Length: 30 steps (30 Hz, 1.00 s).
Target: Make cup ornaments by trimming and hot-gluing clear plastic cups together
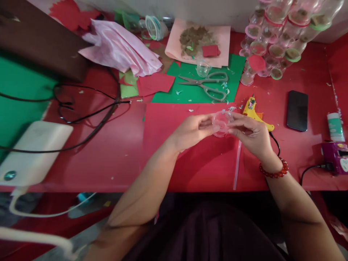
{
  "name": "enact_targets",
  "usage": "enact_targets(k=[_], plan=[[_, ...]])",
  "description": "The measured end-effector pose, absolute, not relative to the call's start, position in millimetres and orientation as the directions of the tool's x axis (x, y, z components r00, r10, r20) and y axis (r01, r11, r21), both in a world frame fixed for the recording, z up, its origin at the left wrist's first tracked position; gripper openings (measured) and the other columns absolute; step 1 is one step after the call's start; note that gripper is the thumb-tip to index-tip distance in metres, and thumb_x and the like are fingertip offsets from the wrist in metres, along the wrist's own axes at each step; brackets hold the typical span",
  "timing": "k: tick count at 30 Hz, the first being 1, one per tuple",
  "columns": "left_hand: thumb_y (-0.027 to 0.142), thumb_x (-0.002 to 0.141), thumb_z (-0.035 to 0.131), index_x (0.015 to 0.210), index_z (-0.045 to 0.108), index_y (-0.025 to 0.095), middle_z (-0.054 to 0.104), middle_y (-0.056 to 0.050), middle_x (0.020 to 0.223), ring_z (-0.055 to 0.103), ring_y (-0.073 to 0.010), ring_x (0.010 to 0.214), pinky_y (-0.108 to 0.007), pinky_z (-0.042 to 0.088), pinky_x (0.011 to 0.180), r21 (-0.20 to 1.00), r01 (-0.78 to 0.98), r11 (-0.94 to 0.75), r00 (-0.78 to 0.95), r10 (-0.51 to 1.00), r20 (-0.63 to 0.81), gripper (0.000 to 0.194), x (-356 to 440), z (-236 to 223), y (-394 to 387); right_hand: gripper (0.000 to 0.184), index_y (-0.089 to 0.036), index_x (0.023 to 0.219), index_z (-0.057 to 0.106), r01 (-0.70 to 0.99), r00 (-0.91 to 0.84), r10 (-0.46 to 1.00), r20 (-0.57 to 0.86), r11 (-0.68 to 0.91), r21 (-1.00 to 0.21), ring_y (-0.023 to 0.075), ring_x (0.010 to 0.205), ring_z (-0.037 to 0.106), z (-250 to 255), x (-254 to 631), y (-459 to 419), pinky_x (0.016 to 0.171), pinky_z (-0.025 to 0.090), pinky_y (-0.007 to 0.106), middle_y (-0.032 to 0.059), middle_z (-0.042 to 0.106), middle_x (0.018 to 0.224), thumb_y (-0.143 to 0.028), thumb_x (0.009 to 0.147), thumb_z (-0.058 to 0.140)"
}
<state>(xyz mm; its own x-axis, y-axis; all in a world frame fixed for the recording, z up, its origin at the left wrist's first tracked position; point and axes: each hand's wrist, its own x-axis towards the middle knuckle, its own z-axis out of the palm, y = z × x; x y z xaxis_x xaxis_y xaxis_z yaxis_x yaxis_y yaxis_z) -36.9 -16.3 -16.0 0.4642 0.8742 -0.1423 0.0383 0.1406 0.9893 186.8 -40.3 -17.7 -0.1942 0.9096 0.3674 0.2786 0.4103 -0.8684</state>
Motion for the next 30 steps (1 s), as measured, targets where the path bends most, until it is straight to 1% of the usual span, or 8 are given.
enact_targets(k=[3,5,7,12,18,24,30], plan=[[0.051,0.080,0.084,0.122,0.077,0.021,0.079,-0.013,0.123,0.071,-0.0337,0.122,-0.054,0.056,0.108,0.977,0.051,0.207,0.464,0.861,-0.207,0.053,-34,-2,-19,0.014,-0.028,0.097,0.082,0.288,-0.200,0.912,0.358,0.404,-0.868,0.0235,0.116,0.077,-14,186,-42,0.102,0.064,0.040,0.0024,0.084,0.107,-0.018,0.088,0.077],[0.053,0.081,0.083,0.128,0.075,0.020,0.076,-0.013,0.130,0.068,-0.0345,0.129,-0.054,0.053,0.112,0.958,0.088,0.274,0.448,0.848,-0.283,0.058,-33,7,-21,0.014,-0.028,0.097,0.082,0.304,-0.200,0.923,0.330,0.379,-0.874,0.0241,0.117,0.077,-12,186,-43,0.102,0.063,0.040,0.0029,0.084,0.111,-0.018,0.088,0.078],[0.057,0.081,0.081,0.130,0.074,0.021,0.074,-0.013,0.135,0.065,-0.0347,0.133,-0.053,0.051,0.115,0.948,0.103,0.302,0.448,0.837,-0.315,0.061,-33,12,-22,0.013,-0.027,0.097,0.082,0.309,-0.193,0.930,0.312,0.359,-0.881,0.0243,0.116,0.077,-10,185,-44,0.101,0.064,0.039,0.0039,0.082,0.117,-0.019,0.087,0.079],[0.058,0.081,0.080,0.132,0.073,0.021,0.073,-0.013,0.138,0.065,-0.0352,0.134,-0.054,0.049,0.116,0.946,0.118,0.300,0.448,0.835,-0.321,0.064,-34,14,-22,0.014,-0.028,0.098,0.082,0.323,-0.191,0.934,0.300,0.349,-0.880,0.0244,0.114,0.077,-7,184,-46,0.101,0.064,0.040,0.0044,0.080,0.124,-0.018,0.088,0.077],[0.056,0.080,0.081,0.135,0.071,0.021,0.071,-0.013,0.141,0.064,-0.0348,0.135,-0.054,0.049,0.117,0.942,0.165,0.292,0.419,0.844,-0.335,0.066,-33,16,-23,0.011,-0.027,0.097,0.081,0.400,-0.215,0.924,0.315,0.378,-0.835,0.0235,0.108,0.079,-3,186,-47,0.098,0.065,0.040,0.0048,0.081,0.120,-0.021,0.088,0.078],[0.054,0.081,0.081,0.134,0.071,0.021,0.072,-0.013,0.139,0.068,-0.0330,0.129,-0.051,0.051,0.115,0.946,0.145,0.290,0.427,0.844,-0.324,0.063,-32,15,-24,0.008,-0.026,0.097,0.079,0.465,-0.247,0.909,0.335,0.415,-0.782,0.0231,0.105,0.079,1,187,-46,0.095,0.065,0.040,0.0049,0.082,0.116,-0.027,0.090,0.076],[0.052,0.078,0.084,0.131,0.072,0.021,0.072,-0.013,0.139,0.068,-0.0328,0.129,-0.052,0.051,0.115,0.941,0.157,0.301,0.428,0.837,-0.340,0.063,-33,16,-23,0.007,-0.027,0.096,0.078,0.522,-0.267,0.891,0.368,0.454,-0.722,0.0225,0.105,0.079,2,189,-48,0.095,0.065,0.039,0.0036,0.081,0.116,-0.024,0.090,0.075]])
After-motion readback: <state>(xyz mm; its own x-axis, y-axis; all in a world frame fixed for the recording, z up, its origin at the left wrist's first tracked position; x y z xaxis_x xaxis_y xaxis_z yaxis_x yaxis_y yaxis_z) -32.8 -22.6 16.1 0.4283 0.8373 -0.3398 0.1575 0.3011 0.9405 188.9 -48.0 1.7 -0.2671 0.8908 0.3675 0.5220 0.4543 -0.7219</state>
